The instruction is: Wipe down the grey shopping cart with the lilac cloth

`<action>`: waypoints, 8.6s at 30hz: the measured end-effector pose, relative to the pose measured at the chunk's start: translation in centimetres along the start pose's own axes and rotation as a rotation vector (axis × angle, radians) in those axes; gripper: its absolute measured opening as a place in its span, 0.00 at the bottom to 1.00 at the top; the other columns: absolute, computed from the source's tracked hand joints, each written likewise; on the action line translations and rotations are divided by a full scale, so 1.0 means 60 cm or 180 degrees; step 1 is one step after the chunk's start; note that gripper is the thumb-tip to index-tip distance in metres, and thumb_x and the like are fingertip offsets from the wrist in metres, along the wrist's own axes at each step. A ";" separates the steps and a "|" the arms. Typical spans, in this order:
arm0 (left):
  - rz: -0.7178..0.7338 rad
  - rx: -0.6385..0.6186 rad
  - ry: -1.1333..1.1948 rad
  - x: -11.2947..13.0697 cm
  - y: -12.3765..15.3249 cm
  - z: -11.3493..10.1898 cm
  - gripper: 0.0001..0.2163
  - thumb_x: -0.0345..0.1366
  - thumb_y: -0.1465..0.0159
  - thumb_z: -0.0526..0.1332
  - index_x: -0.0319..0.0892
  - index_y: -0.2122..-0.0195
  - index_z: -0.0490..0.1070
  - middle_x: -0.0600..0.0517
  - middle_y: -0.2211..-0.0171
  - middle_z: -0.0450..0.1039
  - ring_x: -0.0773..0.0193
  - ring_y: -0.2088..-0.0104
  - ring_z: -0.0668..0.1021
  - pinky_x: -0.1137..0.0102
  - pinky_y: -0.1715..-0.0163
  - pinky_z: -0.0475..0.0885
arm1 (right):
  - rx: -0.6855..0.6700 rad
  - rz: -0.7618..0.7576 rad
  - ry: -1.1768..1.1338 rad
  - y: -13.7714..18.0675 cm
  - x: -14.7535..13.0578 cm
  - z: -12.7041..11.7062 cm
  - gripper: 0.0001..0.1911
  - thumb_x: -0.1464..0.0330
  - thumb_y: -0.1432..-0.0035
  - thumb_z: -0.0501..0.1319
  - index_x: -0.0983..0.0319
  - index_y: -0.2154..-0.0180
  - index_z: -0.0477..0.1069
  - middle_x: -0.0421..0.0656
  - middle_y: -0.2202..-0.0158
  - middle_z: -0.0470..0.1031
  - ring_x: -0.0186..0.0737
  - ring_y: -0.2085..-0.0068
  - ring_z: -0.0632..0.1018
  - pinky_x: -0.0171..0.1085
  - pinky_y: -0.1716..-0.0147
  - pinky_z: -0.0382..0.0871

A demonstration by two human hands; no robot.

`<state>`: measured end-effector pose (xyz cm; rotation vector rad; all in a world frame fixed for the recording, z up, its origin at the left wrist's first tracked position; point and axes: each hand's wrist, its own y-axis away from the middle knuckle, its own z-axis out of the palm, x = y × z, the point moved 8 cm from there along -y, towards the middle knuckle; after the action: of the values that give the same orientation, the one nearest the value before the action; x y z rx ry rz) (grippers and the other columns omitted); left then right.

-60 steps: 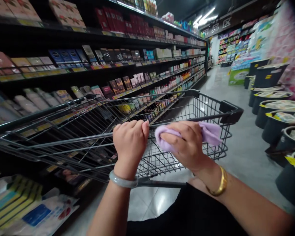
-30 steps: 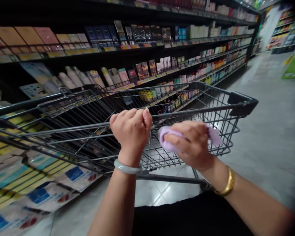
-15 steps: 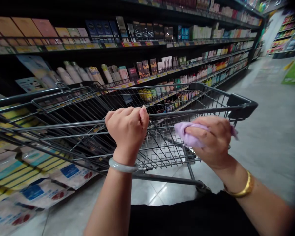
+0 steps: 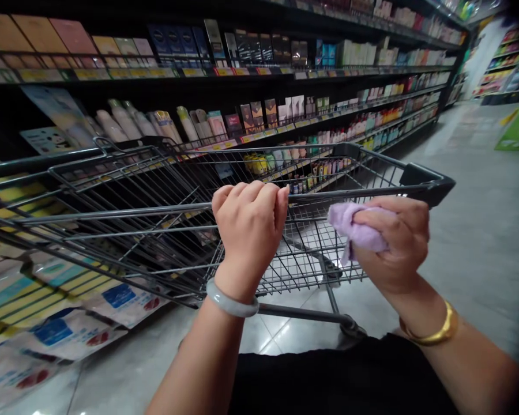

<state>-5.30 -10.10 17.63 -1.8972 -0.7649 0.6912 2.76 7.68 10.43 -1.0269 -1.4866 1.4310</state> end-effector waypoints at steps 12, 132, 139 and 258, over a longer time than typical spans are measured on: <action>-0.0003 -0.0005 -0.0122 0.000 0.002 0.004 0.17 0.42 0.26 0.51 0.46 0.72 0.66 0.53 0.74 0.72 0.60 0.69 0.71 0.60 0.57 0.57 | -0.0060 -0.0094 0.0065 0.009 0.013 -0.005 0.15 0.72 0.49 0.72 0.54 0.59 0.75 0.44 0.58 0.77 0.44 0.56 0.77 0.47 0.54 0.71; -0.0433 -0.0025 -0.0273 -0.134 0.132 -0.046 0.08 0.36 0.29 0.56 0.45 0.63 0.73 0.49 0.64 0.77 0.57 0.60 0.73 0.60 0.49 0.63 | -0.2170 -0.1697 -0.0797 0.227 -0.297 0.203 0.13 0.74 0.36 0.58 0.52 0.68 0.76 0.33 0.56 0.79 0.36 0.56 0.73 0.41 0.53 0.66; -0.0485 -0.0032 -0.0239 -0.137 0.132 -0.044 0.09 0.37 0.28 0.55 0.45 0.63 0.73 0.49 0.64 0.77 0.57 0.59 0.73 0.60 0.49 0.63 | -0.1544 -0.1263 -0.0706 0.127 -0.247 0.163 0.07 0.69 0.38 0.63 0.50 0.60 0.77 0.35 0.52 0.79 0.42 0.48 0.72 0.45 0.48 0.62; -0.0471 0.0008 -0.0240 -0.137 0.135 -0.053 0.08 0.36 0.29 0.55 0.46 0.65 0.71 0.50 0.65 0.76 0.57 0.61 0.71 0.59 0.50 0.62 | -0.1148 -0.1356 -0.0378 0.062 -0.193 0.106 0.14 0.67 0.43 0.70 0.52 0.54 0.75 0.36 0.54 0.80 0.41 0.51 0.76 0.44 0.51 0.69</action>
<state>-6.53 -20.92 12.72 -1.7999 -0.9417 0.6733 0.77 -5.25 6.37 -0.7729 -1.9605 0.9555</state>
